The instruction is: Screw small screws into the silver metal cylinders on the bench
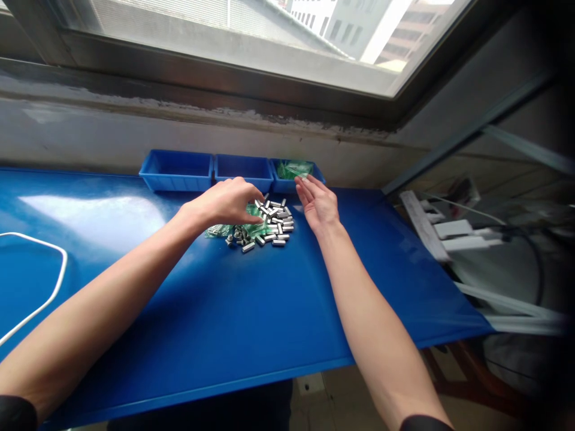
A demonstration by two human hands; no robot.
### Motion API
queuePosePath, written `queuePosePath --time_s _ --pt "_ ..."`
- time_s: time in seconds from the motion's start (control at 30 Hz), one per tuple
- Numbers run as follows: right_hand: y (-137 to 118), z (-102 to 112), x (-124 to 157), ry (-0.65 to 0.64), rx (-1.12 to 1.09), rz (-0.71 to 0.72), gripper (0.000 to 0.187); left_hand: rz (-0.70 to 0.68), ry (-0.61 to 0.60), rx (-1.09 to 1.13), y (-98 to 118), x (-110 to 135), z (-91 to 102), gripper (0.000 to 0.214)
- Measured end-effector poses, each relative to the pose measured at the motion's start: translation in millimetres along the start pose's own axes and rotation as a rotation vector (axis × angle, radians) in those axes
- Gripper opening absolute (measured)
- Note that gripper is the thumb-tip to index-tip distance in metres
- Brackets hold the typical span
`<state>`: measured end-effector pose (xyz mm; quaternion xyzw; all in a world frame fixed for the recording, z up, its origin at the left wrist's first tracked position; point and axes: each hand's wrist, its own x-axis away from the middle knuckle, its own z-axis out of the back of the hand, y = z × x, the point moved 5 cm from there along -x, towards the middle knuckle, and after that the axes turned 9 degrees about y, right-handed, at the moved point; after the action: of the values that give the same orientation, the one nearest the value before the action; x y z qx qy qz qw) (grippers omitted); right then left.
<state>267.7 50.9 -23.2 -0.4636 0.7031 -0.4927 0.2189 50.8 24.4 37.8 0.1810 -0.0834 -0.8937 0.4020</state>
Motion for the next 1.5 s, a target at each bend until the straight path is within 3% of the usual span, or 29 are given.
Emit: queuePosePath --time_s 0.33,0.63,0.8,1.0,1.23,1.5 --pt "-3.1 9.2 -10.9 0.072 -0.040 0.120 0.028 -0.017 0.044 -0.065 5.3 -3.1 1.2 0.029" --pt "-7.0 3.4 -4.0 0.021 -0.041 0.092 0.019 0.065 0.225 0.003 0.6 -1.0 10.6 0.027" --pt "-7.0 -4.3 5.1 -0.095 0.088 0.064 0.009 0.063 0.363 0.088 3.8 -3.6 20.2 0.025" --pt "-8.5 -16.0 19.2 -0.283 0.145 0.040 0.020 0.159 0.518 0.481 -1.2 -5.6 26.2 0.025" --pt "-2.2 -24.9 32.8 -0.501 0.189 -0.070 0.038 0.306 0.423 0.848 -10.8 -6.1 17.5 0.039" --pt "1.1 -25.4 35.9 -0.571 0.232 -0.032 0.030 0.317 0.400 0.927 -15.0 -6.5 12.7 0.043"
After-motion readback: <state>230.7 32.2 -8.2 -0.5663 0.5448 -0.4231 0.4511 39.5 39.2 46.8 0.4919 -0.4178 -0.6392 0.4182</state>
